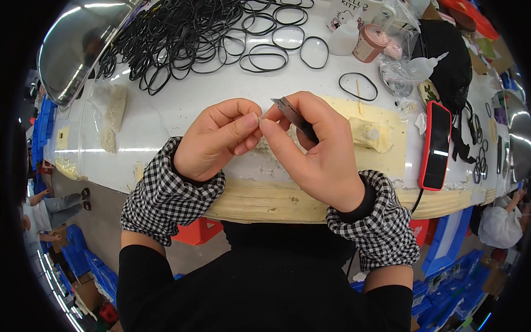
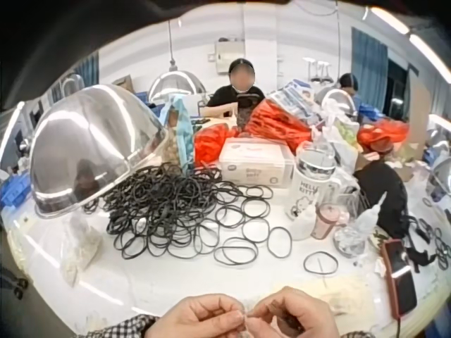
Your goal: Manually trimming or cleaning small components with a utility knife and placing them into plastic bags.
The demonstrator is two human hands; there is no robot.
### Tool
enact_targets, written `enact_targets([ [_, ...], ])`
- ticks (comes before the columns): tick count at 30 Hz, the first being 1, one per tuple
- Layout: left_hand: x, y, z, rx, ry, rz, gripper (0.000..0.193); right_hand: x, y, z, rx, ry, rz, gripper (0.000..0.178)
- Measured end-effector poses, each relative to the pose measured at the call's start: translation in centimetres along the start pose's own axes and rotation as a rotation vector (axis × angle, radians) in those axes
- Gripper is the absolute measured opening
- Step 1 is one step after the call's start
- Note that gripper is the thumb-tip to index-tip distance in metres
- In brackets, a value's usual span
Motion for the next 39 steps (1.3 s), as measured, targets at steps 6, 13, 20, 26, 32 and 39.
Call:
enact_targets([
  [6, 0.0, -0.5, -1.1, -0.008, 0.077, 0.016, 0.015, -0.6, 3.6, 0.0, -0.512, -0.034, 0.45, 0.033],
  [13, -0.1, -1.2, -1.5, 0.13, 0.223, 0.046, 0.015, -0.8, 3.4, -0.6, -0.631, 0.041, 0.399, 0.037],
  [20, -0.1, -0.9, -1.5, 0.103, 0.271, 0.075, 0.014, -0.9, 3.1, -1.0, -0.669, 0.082, 0.394, 0.037],
  [26, -0.2, -0.9, -1.5, 0.152, 0.257, 0.096, 0.014, -0.9, 2.9, -1.1, -0.655, 0.097, 0.388, 0.037],
  [32, -0.4, -1.0, -1.6, 0.147, 0.288, 0.096, 0.016, -1.0, 2.7, -1.1, -0.612, 0.13, 0.332, 0.031],
  [39, -0.3, -1.1, -1.5, 0.148, 0.285, 0.089, 0.016, -1.1, 2.9, -1.1, -0.612, 0.127, 0.35, 0.03],
])
Point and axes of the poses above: each hand's wrist, its own x-axis towards the middle knuckle, its own z-axis out of the back of the hand, y = z × x, the point moved 10 cm from there along x, towards the middle knuckle, and after that the axes turned 3 degrees about x, right-handed, at the moved point
